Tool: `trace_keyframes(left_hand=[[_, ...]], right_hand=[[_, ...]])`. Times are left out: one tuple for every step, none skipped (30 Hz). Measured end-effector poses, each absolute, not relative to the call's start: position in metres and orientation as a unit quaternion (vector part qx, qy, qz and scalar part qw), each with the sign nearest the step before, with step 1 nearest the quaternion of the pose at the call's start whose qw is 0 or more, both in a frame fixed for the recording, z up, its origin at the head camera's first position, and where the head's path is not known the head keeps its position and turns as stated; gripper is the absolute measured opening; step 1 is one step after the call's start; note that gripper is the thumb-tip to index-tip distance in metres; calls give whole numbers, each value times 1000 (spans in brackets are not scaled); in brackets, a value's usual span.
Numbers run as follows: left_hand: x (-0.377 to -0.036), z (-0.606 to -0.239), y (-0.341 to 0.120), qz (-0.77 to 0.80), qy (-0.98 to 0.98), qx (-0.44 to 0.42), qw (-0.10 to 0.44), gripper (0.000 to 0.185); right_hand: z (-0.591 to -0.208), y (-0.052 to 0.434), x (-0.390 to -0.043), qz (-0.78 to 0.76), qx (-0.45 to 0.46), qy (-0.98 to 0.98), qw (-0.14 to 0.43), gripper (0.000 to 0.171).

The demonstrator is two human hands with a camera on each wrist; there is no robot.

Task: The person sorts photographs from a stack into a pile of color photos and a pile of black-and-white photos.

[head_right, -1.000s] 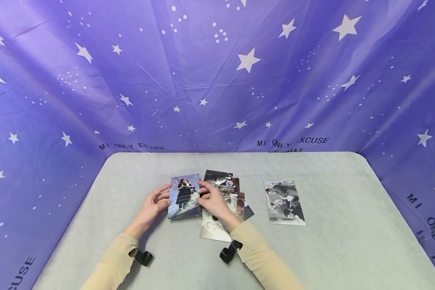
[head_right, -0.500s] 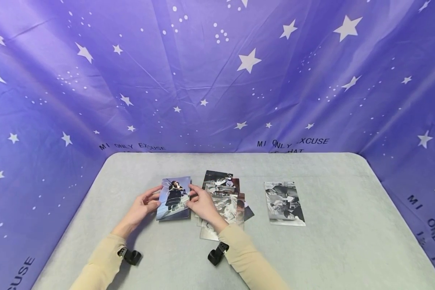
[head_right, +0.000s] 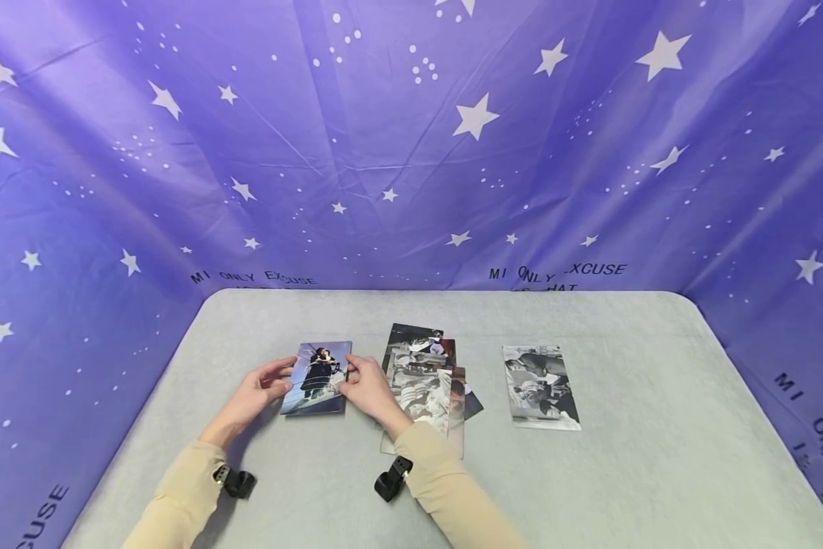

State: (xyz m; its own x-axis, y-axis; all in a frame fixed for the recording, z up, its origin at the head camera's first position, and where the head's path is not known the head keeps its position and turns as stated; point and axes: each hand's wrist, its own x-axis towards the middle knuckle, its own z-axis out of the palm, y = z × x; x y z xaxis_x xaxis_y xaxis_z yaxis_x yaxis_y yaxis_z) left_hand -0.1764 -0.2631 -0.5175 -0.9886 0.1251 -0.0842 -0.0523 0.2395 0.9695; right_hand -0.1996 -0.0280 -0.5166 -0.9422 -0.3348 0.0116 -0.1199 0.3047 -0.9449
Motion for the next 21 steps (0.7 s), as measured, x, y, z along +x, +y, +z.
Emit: trace_keyframes(left_hand=[[-177, -518, -264, 613, 786, 24, 73, 52], [-177, -518, -264, 610, 788, 28, 73, 52], [-177, -518, -264, 606, 791, 34, 73, 51], [-177, -518, -265, 603, 794, 39, 73, 51], [-178, -518, -265, 600, 795, 46, 75, 52], [-178, -518, -266, 597, 797, 51, 76, 52], [-179, -518, -266, 594, 799, 55, 77, 51], [-179, -518, -267, 591, 801, 58, 80, 52], [-180, -517, -268, 588, 802, 60, 83, 52], [-181, -517, -269, 582, 806, 65, 85, 52], [-181, -516, -269, 578, 809, 69, 85, 52], [-182, -516, -269, 572, 813, 72, 84, 52], [-182, -515, -269, 565, 818, 74, 82, 52], [-183, -513, -269, 553, 826, 78, 79, 51], [-183, -512, -268, 540, 834, 81, 76, 51], [-184, -510, -268, 526, 843, 86, 71, 49], [-184, -508, -266, 514, 851, 88, 66, 48], [-184, -506, -265, 503, 857, 91, 62, 47], [-183, -502, -263, 493, 863, 93, 59, 46], [-182, -499, -262, 486, 867, 97, 57, 45], [-181, -495, -260, 484, 868, 99, 55, 45]], right_hand=[[-517, -29, -199, -567, -139, 807, 92, 61], [-518, -29, -199, -563, -137, 810, 90, 61], [-518, -29, -199, -560, -137, 812, 88, 60], [-518, -29, -199, -555, -135, 816, 87, 60], [-518, -29, -199, -551, -133, 819, 88, 60], [-518, -29, -199, -548, -133, 821, 88, 61], [-518, -29, -199, -546, -132, 823, 90, 61], [-518, -30, -199, -542, -134, 825, 88, 62], [-518, -30, -199, -536, -137, 829, 85, 62], [-517, -30, -199, -530, -139, 832, 82, 62], [-517, -30, -199, -525, -142, 836, 78, 62], [-518, -31, -199, -520, -143, 839, 75, 62], [-518, -31, -199, -516, -144, 841, 71, 62], [-518, -31, -198, -513, -146, 843, 66, 62], [-518, -32, -198, -511, -147, 845, 63, 62], [-518, -32, -198, -511, -145, 845, 64, 62], [-518, -32, -198, -511, -144, 845, 63, 62], [-519, -32, -197, -512, -145, 844, 62, 63], [-519, -32, -197, -513, -144, 844, 64, 63], [-519, -32, -196, -513, -144, 843, 66, 64], [-519, -32, -196, -514, -145, 843, 67, 64]])
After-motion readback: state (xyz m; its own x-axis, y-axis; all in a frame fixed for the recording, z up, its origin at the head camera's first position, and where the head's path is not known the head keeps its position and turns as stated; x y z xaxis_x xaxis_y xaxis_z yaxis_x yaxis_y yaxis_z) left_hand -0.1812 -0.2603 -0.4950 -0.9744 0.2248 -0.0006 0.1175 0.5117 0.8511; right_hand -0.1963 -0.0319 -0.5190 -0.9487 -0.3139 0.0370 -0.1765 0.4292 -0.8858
